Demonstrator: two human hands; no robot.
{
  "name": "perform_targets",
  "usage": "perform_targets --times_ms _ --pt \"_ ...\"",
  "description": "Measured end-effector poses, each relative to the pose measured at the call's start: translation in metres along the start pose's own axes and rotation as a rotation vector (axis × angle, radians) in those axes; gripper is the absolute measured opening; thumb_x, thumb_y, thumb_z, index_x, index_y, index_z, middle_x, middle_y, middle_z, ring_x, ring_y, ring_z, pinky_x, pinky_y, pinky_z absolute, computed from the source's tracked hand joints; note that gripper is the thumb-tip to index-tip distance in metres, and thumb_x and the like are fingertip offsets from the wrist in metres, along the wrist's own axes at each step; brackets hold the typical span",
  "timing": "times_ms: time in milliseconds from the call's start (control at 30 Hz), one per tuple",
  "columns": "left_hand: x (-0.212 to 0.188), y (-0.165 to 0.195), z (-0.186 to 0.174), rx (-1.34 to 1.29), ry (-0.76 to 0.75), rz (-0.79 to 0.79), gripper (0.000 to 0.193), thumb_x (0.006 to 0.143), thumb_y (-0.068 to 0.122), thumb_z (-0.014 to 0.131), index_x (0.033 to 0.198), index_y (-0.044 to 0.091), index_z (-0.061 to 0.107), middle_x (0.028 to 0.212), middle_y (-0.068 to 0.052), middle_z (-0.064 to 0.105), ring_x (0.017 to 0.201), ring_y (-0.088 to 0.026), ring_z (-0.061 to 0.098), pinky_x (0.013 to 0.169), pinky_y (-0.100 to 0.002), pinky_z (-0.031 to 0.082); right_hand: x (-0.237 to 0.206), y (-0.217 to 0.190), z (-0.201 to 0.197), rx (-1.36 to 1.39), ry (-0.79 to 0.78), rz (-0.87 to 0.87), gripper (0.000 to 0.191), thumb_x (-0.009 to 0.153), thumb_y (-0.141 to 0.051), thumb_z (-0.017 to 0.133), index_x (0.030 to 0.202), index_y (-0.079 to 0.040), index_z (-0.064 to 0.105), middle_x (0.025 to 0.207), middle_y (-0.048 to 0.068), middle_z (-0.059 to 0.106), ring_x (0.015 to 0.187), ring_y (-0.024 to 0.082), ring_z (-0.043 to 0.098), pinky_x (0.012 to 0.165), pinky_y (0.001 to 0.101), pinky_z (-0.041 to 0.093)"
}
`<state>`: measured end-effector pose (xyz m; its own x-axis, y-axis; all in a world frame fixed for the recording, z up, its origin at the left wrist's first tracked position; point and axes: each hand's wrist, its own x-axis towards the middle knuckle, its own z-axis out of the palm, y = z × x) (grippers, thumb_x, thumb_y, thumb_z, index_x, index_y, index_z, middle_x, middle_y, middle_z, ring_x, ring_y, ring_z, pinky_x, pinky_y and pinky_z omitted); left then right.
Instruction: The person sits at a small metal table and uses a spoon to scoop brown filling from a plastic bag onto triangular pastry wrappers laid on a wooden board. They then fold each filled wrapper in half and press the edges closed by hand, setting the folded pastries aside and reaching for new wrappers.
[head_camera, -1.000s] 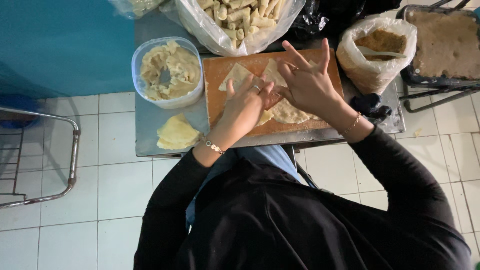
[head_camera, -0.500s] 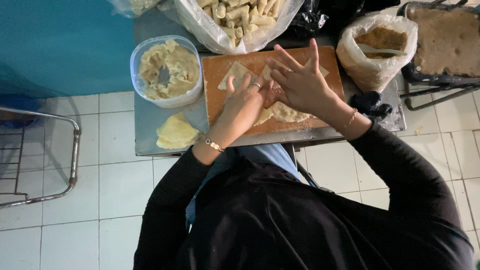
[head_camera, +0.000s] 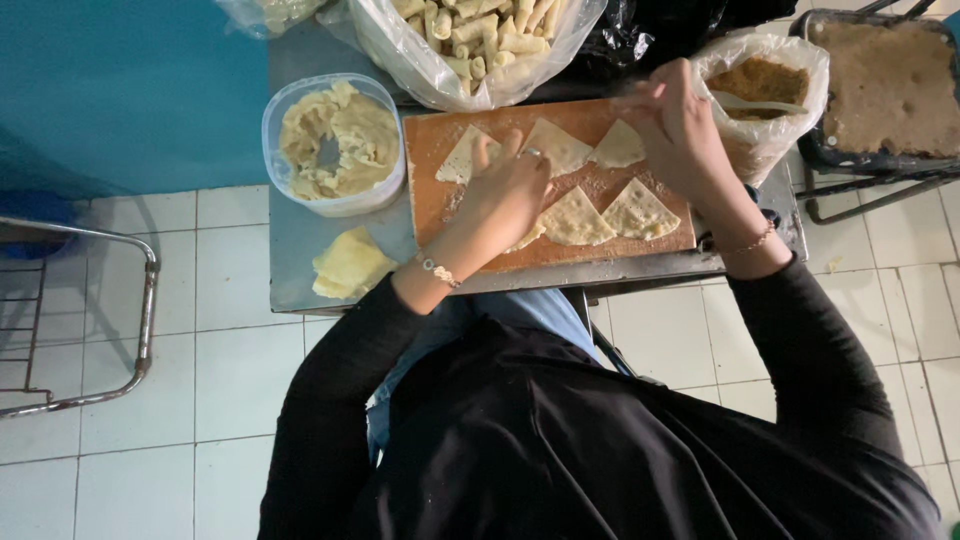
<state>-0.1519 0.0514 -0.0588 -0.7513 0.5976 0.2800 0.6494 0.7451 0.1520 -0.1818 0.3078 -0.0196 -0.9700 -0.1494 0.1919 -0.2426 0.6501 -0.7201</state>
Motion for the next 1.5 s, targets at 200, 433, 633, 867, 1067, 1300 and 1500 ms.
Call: perform_targets --times_ms 200,433,633,867,1067,1300,1500 --pt "0.026 0.02 0.027 -0.041 0.216 0.172 0.035 0.084 0.008 0.064 0.117 0.003 0.071 0.127 -0.012 0.063 0.124 -0.029 0.052 0.104 -0.064 0.033 -0.014 0.033 0.005 -0.065 0.003 -0.186 0.031 0.091 0.01 0.044 0.121 -0.001 0.042 0.116 0.028 0.064 0.107 0.037 0.066 0.08 0.0436 0.053" --pt "0.034 0.028 0.04 0.083 -0.18 0.128 0.02 0.091 0.015 0.062 0.106 0.01 0.075 0.111 -0.006 0.068 0.132 -0.027 0.051 0.115 -0.07 0.025 -0.038 0.048 0.02 -0.535 -0.047 -0.454 0.034 0.099 -0.007 0.048 0.13 -0.003 0.036 0.139 0.023 0.068 0.129 0.036 0.059 0.108 0.0521 0.042" --pt "0.034 0.025 0.038 0.012 -0.082 0.138 0.02 0.084 0.01 0.062 0.097 0.011 0.077 0.14 -0.007 0.062 0.128 -0.026 0.053 0.11 -0.065 0.027 -0.045 0.029 0.017 -0.635 -0.097 -0.306 0.058 0.111 -0.033 0.046 0.155 0.005 0.042 0.139 0.016 0.06 0.143 0.029 0.046 0.119 0.0674 0.021" --pt "0.039 0.019 0.057 0.052 -0.037 0.15 0.052 0.094 0.009 0.055 0.146 0.015 0.056 0.133 -0.007 0.064 0.127 -0.03 0.053 0.11 -0.071 0.027 -0.048 0.018 -0.012 -0.833 -0.096 -0.406 0.05 0.107 -0.042 0.057 0.142 -0.007 0.057 0.146 0.011 0.061 0.138 0.022 0.051 0.125 0.0609 0.024" --pt "0.035 0.026 0.038 0.018 -0.051 0.159 0.04 0.088 0.009 0.059 0.126 0.008 0.07 0.12 -0.006 0.071 0.125 -0.029 0.054 0.111 -0.07 0.026 -0.039 0.021 -0.012 -0.513 -0.055 -0.465 0.047 0.111 -0.029 0.052 0.149 -0.002 0.054 0.141 0.014 0.063 0.149 0.03 0.042 0.123 0.0594 0.026" --pt "0.038 0.031 0.024 -0.033 -0.165 0.125 0.021 0.085 0.004 0.062 0.096 0.009 0.08 0.113 -0.006 0.071 0.127 -0.027 0.054 0.114 -0.07 0.023 -0.038 0.019 -0.006 -0.623 -0.112 -0.432 0.052 0.112 -0.033 0.046 0.157 -0.007 0.047 0.136 0.014 0.066 0.155 0.026 0.037 0.124 0.0631 0.018" --pt "0.038 0.026 0.044 0.014 -0.162 0.127 0.029 0.086 0.006 0.062 0.11 0.01 0.077 0.125 -0.005 0.067 0.13 -0.028 0.052 0.113 -0.07 0.023 -0.054 0.013 -0.015 -0.758 -0.121 -0.438 0.056 0.112 -0.039 0.047 0.16 -0.01 0.047 0.138 0.016 0.063 0.152 0.024 0.042 0.128 0.061 0.014"
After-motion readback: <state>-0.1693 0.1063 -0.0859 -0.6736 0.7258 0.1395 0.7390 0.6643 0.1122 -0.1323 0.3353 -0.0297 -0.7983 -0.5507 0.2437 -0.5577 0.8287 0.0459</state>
